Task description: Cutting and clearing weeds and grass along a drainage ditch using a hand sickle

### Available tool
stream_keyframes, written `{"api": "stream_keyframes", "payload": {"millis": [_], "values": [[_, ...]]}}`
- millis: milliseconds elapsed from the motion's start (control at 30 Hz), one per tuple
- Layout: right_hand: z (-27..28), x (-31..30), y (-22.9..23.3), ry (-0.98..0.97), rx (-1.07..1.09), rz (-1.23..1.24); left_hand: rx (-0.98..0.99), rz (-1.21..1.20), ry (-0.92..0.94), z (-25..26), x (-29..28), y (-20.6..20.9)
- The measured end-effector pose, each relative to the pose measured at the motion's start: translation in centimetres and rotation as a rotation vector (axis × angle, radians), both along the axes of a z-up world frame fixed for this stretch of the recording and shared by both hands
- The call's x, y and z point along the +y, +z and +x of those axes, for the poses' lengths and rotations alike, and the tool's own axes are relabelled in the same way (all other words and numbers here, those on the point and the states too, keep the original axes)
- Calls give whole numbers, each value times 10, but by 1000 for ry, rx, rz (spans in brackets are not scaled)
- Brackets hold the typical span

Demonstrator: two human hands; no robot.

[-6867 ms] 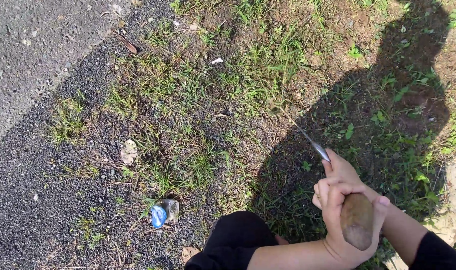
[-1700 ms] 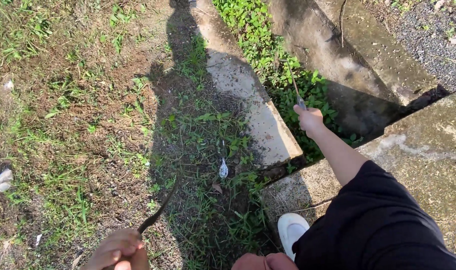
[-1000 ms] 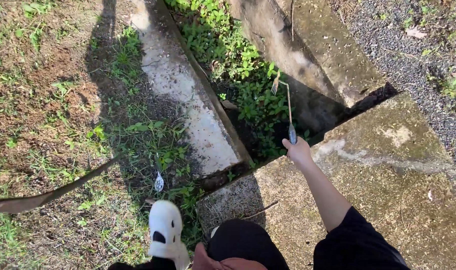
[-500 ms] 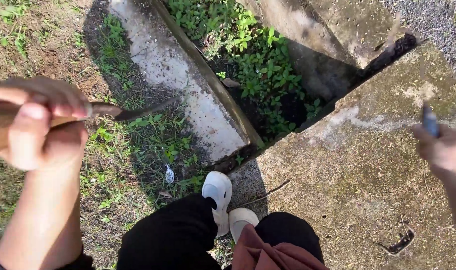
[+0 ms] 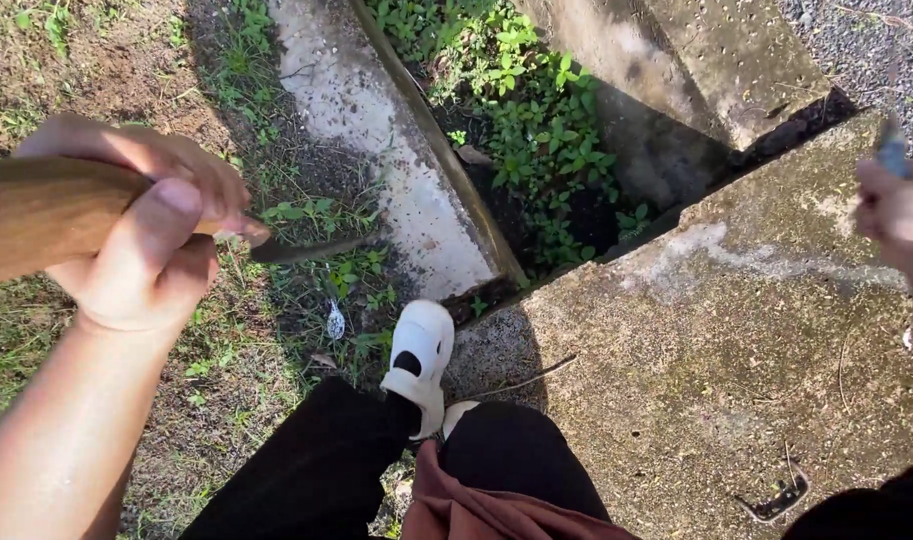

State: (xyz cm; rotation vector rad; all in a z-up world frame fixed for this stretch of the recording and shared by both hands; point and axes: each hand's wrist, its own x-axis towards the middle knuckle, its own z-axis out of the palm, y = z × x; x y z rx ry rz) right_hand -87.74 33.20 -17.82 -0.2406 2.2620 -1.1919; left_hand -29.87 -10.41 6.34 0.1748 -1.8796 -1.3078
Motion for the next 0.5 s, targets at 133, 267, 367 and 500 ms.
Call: {"api": "stream_keyframes", "payload": {"millis": [133,267,367,500], "values": [[162,-90,29,51,-136,597,-107,-98,1,13,1,17],[192,-63,-67,214,-212,635,-54,-144,-34,-8,-17,18],[193,-32,-86,248,-182,775,-17,-154,-76,-31,-33,11],[165,15,-66,306,-79,1012,39,-163,-134,-59,-54,0]]}}
